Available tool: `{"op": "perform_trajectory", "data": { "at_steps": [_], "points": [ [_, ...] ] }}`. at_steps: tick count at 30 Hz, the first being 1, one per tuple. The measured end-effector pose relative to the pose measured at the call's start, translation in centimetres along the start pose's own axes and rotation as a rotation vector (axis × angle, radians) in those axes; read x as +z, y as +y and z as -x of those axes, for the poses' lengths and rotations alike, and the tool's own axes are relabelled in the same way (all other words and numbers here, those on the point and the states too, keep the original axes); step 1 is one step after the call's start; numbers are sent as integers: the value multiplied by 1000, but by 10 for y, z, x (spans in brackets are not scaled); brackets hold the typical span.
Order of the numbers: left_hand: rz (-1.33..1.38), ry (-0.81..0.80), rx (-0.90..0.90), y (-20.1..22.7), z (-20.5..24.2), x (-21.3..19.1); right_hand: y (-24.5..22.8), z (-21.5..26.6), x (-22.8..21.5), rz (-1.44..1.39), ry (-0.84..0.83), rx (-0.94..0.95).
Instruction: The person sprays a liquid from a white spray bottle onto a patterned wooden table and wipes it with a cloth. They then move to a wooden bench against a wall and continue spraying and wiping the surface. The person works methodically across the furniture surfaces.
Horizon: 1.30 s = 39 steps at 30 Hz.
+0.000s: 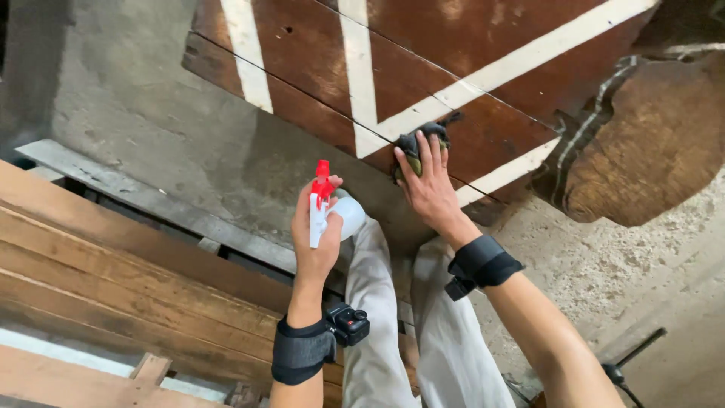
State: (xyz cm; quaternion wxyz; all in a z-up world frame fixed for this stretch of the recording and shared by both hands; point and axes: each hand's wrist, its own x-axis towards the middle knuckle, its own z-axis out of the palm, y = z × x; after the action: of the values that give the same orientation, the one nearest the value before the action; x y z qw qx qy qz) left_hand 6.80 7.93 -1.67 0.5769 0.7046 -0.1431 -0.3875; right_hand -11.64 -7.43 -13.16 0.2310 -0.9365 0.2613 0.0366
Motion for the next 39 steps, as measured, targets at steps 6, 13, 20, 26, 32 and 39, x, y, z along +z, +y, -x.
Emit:
{"op": "perform_trajectory", "data": {
  "at_steps": [6,13,20,26,32,39],
  "points": [
    [-65,87,0,16,-39,-86,-74,-136,25,-48,11,-51],
    [-23,158,-1,19,-68,-162,-159,-284,53,-29,92,-114],
    [-109,170,-29,17,-75,-179,-199,-338,51,-59,101,-94],
    [-105,161,-42,29,-58,-143,-161,-290,34,-61,64,-100],
    [-34,154,6,27,-28,-82,-76,-185,-2,-32,5,-58],
    [-87,121,-21,16,8,14,41,-32,-40,-20,-39,94]
  ]
}}
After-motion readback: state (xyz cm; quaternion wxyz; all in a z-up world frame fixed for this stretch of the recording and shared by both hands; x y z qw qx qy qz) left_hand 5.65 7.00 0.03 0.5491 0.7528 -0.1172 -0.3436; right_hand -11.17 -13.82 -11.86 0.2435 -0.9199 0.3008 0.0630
